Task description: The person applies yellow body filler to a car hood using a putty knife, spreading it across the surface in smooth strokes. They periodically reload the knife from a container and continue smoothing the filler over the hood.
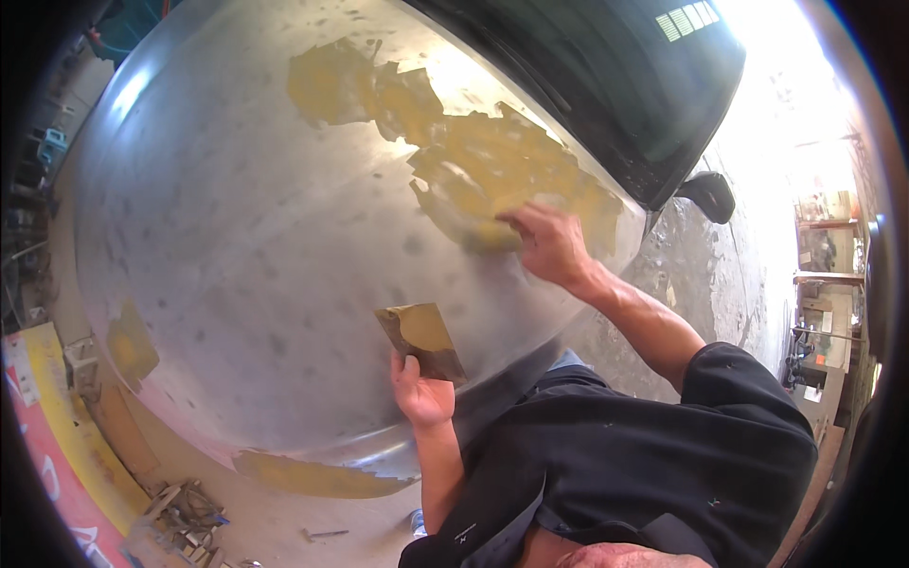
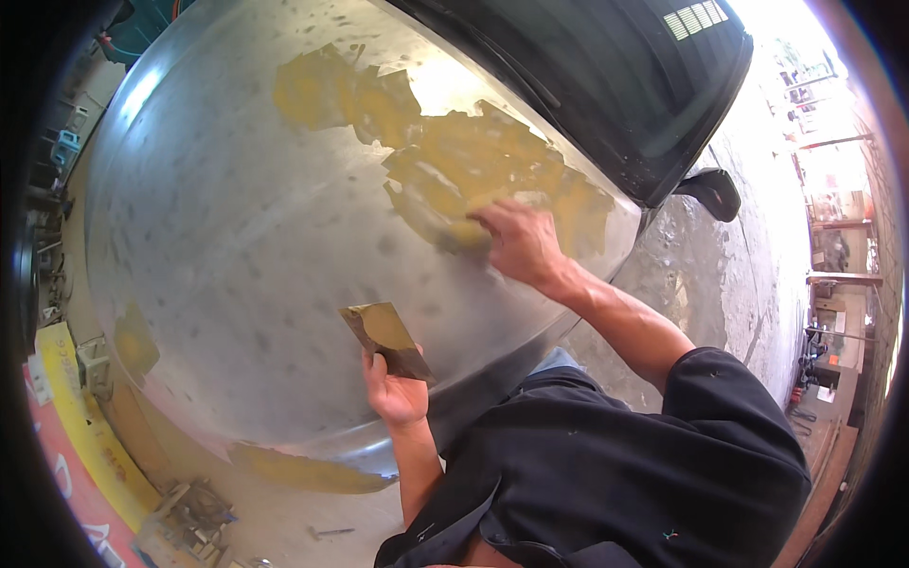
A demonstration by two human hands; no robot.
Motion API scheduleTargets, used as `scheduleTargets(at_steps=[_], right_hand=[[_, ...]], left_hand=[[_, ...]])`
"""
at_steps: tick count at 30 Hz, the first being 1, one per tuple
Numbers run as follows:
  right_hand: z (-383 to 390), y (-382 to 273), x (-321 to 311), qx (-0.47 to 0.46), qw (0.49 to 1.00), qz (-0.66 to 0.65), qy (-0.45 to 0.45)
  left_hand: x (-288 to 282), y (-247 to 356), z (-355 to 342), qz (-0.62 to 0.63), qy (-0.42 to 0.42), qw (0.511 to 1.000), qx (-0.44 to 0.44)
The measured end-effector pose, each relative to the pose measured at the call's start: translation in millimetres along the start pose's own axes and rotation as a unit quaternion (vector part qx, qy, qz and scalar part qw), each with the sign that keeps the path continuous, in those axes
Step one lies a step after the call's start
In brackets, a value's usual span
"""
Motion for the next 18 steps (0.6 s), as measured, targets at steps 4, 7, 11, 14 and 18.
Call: scheduleTargets(at_steps=[4,7,11,14,18], right_hand=[[-70,-7,5,-0.096,0.989,0.053,0.096],[-102,-4,17,-0.146,0.982,0.063,0.098],[-110,2,38,-0.153,0.985,0.049,0.067],[-100,-5,41,-0.132,0.989,0.040,0.059],[-82,-1,34,-0.155,0.986,0.065,0.009]], left_hand=[[-8,-2,-2,0.009,0.030,0.999,0.001],[-6,-2,-2,-0.005,0.026,1.000,0.000],[-4,-4,-3,-0.017,0.034,0.999,-0.004],[-5,-3,0,-0.021,0.045,0.999,-0.004],[-3,-4,-2,0.022,-0.016,1.000,-0.002]])
Point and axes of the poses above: each hand's wrist, its own z-axis away from the middle knuckle, its own x-axis out of the palm, y = z × x, the point moved 9 cm from there along -z, towards the middle knuckle, and after that the axes turned 7 degrees about -x, right-handed, at the moved point
